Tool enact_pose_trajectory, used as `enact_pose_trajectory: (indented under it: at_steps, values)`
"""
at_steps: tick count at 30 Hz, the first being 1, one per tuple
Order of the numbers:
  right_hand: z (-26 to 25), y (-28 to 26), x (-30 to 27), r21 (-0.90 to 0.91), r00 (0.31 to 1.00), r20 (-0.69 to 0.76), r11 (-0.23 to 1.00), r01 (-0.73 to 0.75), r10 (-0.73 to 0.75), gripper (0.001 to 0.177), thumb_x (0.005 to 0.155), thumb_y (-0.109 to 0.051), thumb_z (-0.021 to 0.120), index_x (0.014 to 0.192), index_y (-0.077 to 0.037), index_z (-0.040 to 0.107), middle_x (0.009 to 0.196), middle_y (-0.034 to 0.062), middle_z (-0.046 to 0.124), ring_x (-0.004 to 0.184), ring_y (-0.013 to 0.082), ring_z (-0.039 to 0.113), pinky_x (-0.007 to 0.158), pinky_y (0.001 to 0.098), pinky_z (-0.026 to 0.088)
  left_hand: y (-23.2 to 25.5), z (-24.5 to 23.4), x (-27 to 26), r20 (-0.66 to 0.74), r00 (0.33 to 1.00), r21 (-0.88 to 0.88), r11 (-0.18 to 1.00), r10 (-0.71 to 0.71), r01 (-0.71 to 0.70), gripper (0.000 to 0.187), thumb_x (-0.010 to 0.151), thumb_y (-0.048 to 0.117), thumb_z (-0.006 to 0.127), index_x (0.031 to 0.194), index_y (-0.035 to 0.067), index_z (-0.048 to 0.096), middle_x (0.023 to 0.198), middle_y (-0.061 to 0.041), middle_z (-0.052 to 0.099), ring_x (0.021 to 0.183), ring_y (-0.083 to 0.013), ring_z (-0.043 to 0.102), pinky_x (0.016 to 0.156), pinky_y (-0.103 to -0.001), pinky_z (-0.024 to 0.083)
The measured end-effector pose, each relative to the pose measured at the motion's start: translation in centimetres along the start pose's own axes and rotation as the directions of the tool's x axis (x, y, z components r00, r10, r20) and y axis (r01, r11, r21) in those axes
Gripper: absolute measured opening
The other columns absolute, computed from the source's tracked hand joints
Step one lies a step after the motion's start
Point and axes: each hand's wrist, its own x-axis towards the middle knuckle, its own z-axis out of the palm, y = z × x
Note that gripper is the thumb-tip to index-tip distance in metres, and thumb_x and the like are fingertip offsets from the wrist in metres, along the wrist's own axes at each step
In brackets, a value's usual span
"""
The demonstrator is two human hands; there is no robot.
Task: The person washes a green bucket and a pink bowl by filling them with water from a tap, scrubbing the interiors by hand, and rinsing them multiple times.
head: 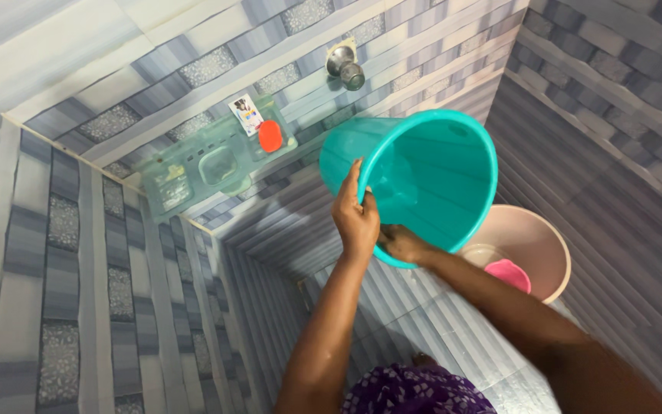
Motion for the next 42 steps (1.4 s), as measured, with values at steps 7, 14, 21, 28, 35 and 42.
enact_pose_trajectory:
  at_steps: [7,14,21,28,35,42]
  values:
    - [-10.3,5.8,3.7,-0.985,0.979,-0.148,0.066,-0.158,0.137,0.074,0.098,-0.062,0.046,0.151,-0.011,0.049,0.161,0.0116,0.038,0.153,0.0276,0.025,0.122,0.0541,0.007,2.6,-0.8,-0.3,0.062,0.979,-0.076,0.977,-0.194,0.198,0.055,0.089,-0.012,0.055,0.142,0.002,0.060,0.127,-0.019,0.071,0.106,-0.0258,0.074,0.088,-0.032,0.059]
    - [-8.0,6.6,5.8,-0.915,0.927,-0.236,0.255,-0.313,0.291,0.066,0.102,-0.059,0.039,0.153,-0.018,0.047,0.169,0.0116,0.027,0.158,0.0309,0.015,0.125,0.0614,0.004,5.6,-0.4,-0.4,0.105,0.983,-0.196,0.966,-0.148,0.166,0.051,0.092,-0.012,0.059,0.141,0.001,0.060,0.136,-0.019,0.070,0.119,-0.0259,0.071,0.095,-0.031,0.056]
    - [-6.3,-0.4,9.6,-0.213,0.819,-0.409,0.831,-0.514,0.402,0.062,0.102,-0.055,0.040,0.149,-0.015,0.044,0.159,0.0148,0.031,0.147,0.0315,0.021,0.117,0.0570,0.013,6.0,0.8,-1.2,0.151,0.976,-0.273,0.942,-0.159,0.195,0.052,0.091,-0.014,0.062,0.141,0.000,0.058,0.137,-0.018,0.068,0.125,-0.0232,0.068,0.101,-0.031,0.054]
    - [-12.8,-4.9,13.8,-0.007,0.732,-0.626,0.937,-0.349,0.268,0.055,0.102,-0.049,0.042,0.143,-0.013,0.048,0.149,0.0147,0.038,0.138,0.0301,0.029,0.111,0.0538,0.020,4.9,-0.2,-1.0,0.201,0.961,-0.327,0.911,-0.192,0.250,0.052,0.093,-0.014,0.060,0.143,-0.001,0.058,0.135,-0.019,0.068,0.119,-0.0234,0.066,0.099,-0.031,0.052]
    - [-13.0,2.6,8.6,-0.281,0.678,-0.707,0.799,-0.531,0.202,0.049,0.101,-0.043,0.044,0.136,-0.010,0.052,0.139,0.0145,0.045,0.129,0.0288,0.038,0.104,0.0507,0.028,4.8,-0.9,0.1,0.184,0.981,-0.350,0.927,-0.069,0.131,0.053,0.093,-0.016,0.058,0.143,-0.002,0.057,0.142,-0.020,0.065,0.133,-0.0272,0.064,0.111,-0.034,0.051]
    - [-4.6,8.1,9.9,0.183,0.517,-0.684,0.808,-0.560,0.514,0.043,0.101,-0.037,0.046,0.130,-0.008,0.056,0.129,0.0144,0.052,0.119,0.0274,0.046,0.097,0.0475,0.035,5.6,-0.4,-0.2,0.256,0.965,-0.338,0.930,-0.060,0.147,0.052,0.094,-0.013,0.061,0.145,0.002,0.056,0.145,-0.018,0.063,0.136,-0.0252,0.063,0.113,-0.033,0.051]
